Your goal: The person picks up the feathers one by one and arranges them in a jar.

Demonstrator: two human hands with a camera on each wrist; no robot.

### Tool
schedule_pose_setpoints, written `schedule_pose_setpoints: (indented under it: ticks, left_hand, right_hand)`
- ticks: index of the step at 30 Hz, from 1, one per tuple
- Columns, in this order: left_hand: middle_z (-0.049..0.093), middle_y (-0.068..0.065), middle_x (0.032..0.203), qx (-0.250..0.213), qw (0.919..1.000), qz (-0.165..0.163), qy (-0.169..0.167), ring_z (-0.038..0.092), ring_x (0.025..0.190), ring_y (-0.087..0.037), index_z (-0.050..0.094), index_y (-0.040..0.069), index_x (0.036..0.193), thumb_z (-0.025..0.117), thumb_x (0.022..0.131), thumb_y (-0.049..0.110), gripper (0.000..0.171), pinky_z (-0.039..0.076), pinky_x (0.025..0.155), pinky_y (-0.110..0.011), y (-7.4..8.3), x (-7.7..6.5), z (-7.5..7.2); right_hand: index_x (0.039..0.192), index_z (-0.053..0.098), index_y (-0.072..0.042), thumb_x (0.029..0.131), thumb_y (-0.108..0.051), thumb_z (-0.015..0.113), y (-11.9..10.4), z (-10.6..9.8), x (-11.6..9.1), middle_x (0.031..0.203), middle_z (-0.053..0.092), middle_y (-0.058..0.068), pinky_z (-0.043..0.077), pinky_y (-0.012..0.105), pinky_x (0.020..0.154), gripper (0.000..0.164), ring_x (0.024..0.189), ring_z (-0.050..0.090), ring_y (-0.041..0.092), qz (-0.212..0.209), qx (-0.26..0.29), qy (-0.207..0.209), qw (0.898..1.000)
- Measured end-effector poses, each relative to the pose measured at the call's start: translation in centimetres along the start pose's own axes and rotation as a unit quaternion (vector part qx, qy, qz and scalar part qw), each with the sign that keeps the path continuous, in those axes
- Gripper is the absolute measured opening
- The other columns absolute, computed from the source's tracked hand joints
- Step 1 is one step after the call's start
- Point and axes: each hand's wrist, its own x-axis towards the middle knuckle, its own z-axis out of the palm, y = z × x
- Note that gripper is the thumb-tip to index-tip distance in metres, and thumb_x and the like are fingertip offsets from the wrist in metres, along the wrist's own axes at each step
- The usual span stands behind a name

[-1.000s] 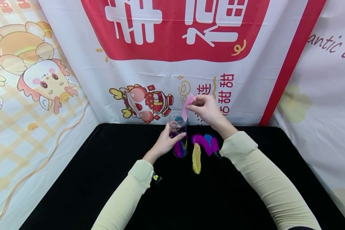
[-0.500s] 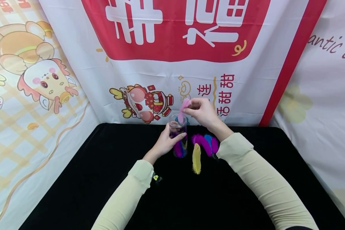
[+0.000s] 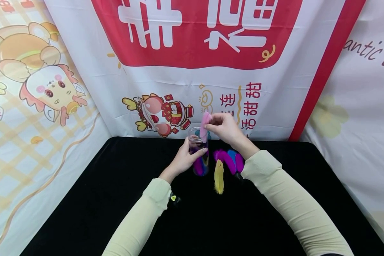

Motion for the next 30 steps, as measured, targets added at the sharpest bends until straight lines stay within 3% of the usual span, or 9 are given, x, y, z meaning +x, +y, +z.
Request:
schedule_pose_setpoints:
  ticks: [6,10,16,23,30]
  left_hand:
    - [0.063,-0.008,0.129,0.0,0.9999,0.011,0.004,0.062,0.12,-0.023,0.04,0.005,0.143,0.076,0.093,0.042,0.072,0.047,0.106,-0.05,-0.21,0.05,0.09]
    - [0.063,-0.009,0.128,-0.001,0.9999,0.011,0.006,0.062,0.119,-0.024,0.042,0.008,0.14,0.076,0.093,0.041,0.067,0.047,0.106,-0.052,-0.17,-0.02,0.09]
    - [0.063,-0.007,0.129,0.003,1.0,0.004,0.004,0.062,0.119,-0.021,0.042,0.014,0.14,0.076,0.093,0.043,0.064,0.048,0.106,-0.049,0.02,-0.15,0.03]
    - [0.06,-0.007,0.134,0.004,1.0,0.0,0.0,0.062,0.119,-0.021,0.036,0.012,0.149,0.075,0.093,0.046,0.076,0.047,0.106,-0.044,-0.02,-0.14,-0.05]
    - [0.059,-0.009,0.136,0.0,1.0,-0.005,-0.002,0.058,0.125,-0.022,0.037,0.012,0.148,0.075,0.094,0.044,0.074,0.046,0.108,-0.045,-0.25,0.12,-0.15]
  right_hand:
    - [0.1,0.073,0.003,0.093,-0.013,0.077,0.24,0.18,-0.18,0.083,0.069,-0.002,0.044,0.025,0.06,0.018,0.07,0.053,0.011,0.012,-0.009,-0.01,1.0]
    - [0.098,0.073,0.003,0.092,-0.01,0.077,0.32,0.25,-0.21,0.08,0.067,0.0,0.046,0.024,0.056,0.016,0.065,0.054,0.013,0.014,-0.016,-0.019,1.0]
    - [0.103,0.074,0.003,0.093,-0.01,0.076,0.33,0.27,-0.14,0.084,0.07,0.002,0.05,0.026,0.058,0.017,0.066,0.056,0.012,0.032,-0.031,-0.032,0.998]
    - [0.111,0.074,0.0,0.095,-0.014,0.073,0.5,0.21,-0.01,0.091,0.072,0.006,0.051,0.028,0.061,0.022,0.071,0.058,0.018,0.05,-0.042,-0.048,0.997]
    - [0.11,0.074,0.001,0.094,-0.013,0.074,0.49,0.16,0.03,0.09,0.072,0.01,0.051,0.027,0.06,0.021,0.069,0.057,0.018,0.047,-0.038,-0.047,0.997]
